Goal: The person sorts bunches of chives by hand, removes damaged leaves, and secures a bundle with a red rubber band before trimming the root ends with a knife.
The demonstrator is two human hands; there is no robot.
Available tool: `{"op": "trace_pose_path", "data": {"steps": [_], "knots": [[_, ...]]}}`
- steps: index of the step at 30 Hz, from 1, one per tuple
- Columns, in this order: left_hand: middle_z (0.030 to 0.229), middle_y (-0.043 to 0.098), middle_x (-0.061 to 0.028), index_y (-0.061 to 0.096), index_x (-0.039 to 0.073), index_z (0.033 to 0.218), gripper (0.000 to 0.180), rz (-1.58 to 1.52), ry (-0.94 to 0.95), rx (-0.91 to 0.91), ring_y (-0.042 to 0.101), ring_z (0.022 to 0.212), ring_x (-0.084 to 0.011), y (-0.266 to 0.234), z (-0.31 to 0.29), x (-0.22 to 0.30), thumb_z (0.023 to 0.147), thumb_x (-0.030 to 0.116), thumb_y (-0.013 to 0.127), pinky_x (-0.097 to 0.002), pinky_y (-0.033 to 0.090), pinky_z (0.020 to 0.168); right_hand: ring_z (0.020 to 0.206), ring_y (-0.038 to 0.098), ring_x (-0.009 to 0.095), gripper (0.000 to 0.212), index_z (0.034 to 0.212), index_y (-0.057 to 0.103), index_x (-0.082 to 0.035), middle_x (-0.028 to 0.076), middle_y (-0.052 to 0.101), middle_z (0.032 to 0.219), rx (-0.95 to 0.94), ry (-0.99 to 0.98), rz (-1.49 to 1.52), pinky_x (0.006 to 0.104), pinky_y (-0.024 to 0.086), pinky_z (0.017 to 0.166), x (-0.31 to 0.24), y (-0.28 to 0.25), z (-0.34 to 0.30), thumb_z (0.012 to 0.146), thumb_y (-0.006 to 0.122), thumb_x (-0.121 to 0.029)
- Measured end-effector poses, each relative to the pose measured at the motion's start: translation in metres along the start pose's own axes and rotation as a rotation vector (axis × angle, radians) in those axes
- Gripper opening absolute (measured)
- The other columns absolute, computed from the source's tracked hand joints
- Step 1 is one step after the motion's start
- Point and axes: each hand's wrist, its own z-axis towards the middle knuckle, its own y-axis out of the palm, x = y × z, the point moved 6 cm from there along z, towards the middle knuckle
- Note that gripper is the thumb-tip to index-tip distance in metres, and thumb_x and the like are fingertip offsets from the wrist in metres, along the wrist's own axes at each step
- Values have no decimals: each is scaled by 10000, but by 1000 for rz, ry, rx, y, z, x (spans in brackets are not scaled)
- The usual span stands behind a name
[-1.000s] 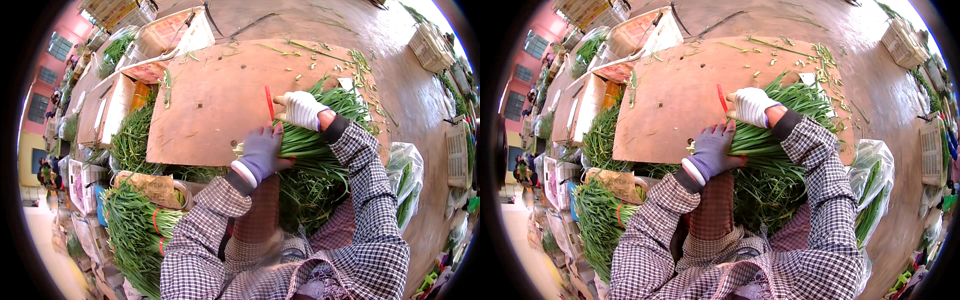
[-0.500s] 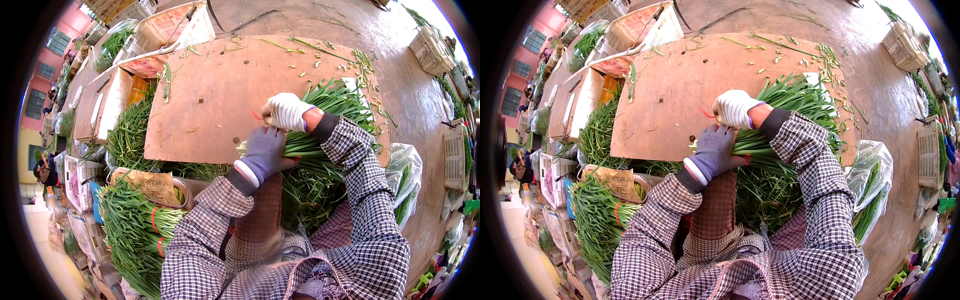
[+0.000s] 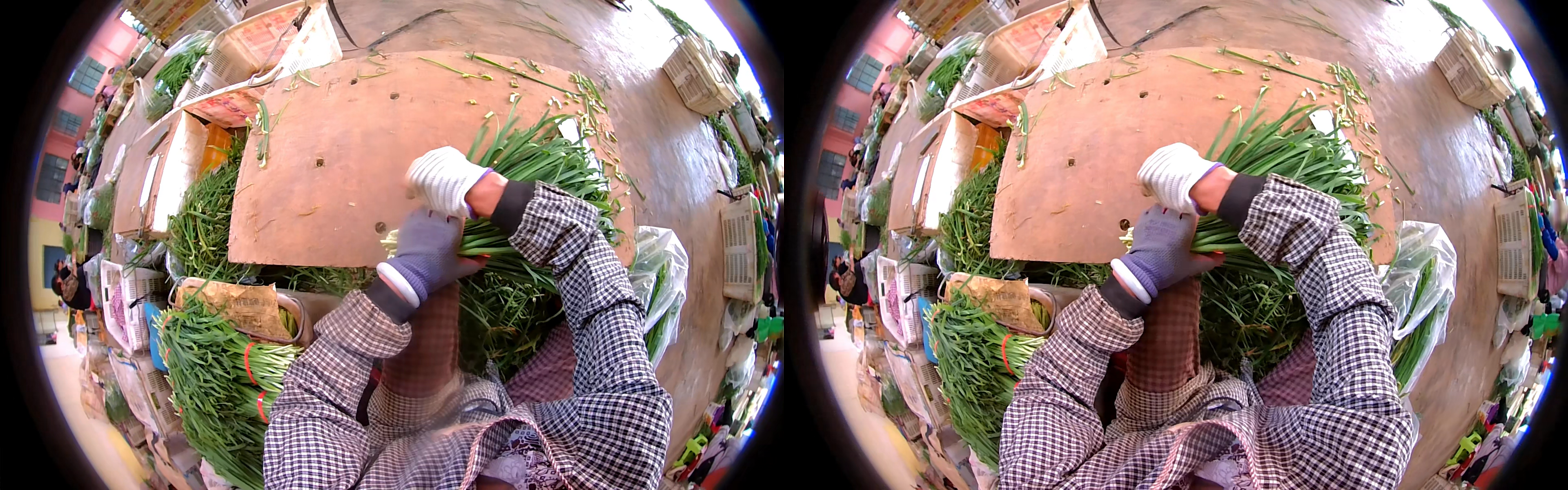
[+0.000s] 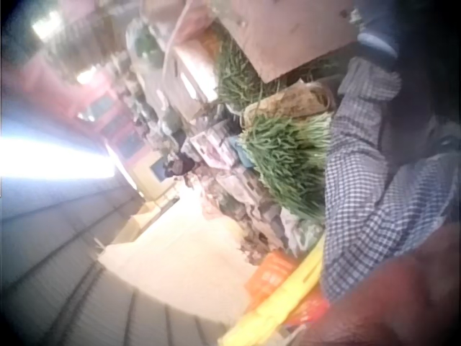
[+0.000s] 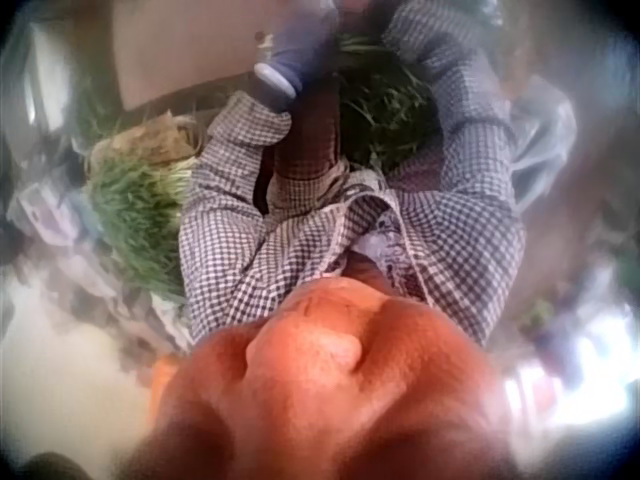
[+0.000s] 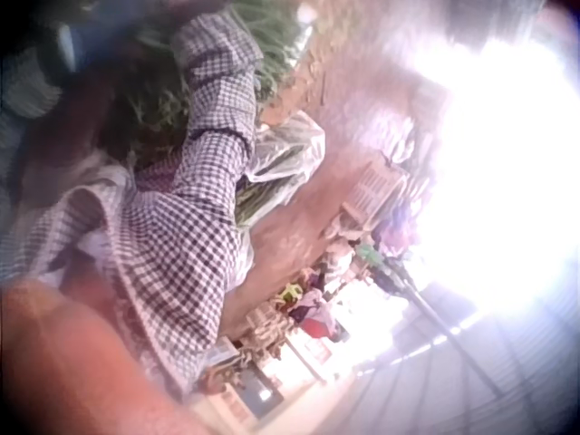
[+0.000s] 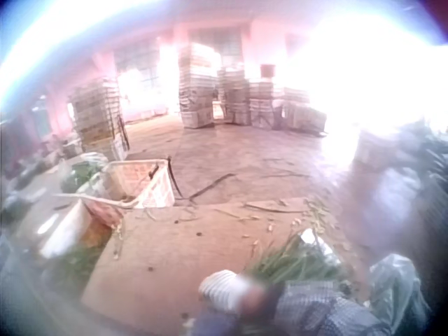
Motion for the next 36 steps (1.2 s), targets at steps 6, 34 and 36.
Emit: {"op": "trace_pose_path", "data": {"steps": [6, 34, 36], "knots": [[1113, 589, -195, 595, 5, 1167, 795, -7, 54, 78, 599, 986, -351, -2, -5, 1, 616, 545, 784, -435, 508, 785, 688, 654, 333, 196, 811, 697, -77, 152, 641, 700, -135, 184, 146, 410, 510, 598, 12, -13, -6, 847, 628, -257], [1387, 486, -187, 375, 32, 1432, 1013, 15, 24, 142, 461, 1254, -390, 15, -6, -11, 665, 565, 767, -449, 398, 1042, 712, 648, 350, 300, 821, 677, -50, 174, 647, 747, 116, 388, 245, 426, 514, 636, -50, -30, -168, 783, 728, -344], [1388, 483, -188, 365, 52, 1441, 1020, 116, 17, 98, 463, 1254, -394, 19, -4, -11, 656, 559, 774, -446, 402, 1040, 680, 645, 357, 333, 764, 660, -54, 164, 635, 685, 256, 407, 186, 456, 511, 629, -46, -23, -167, 786, 715, -382]]}}
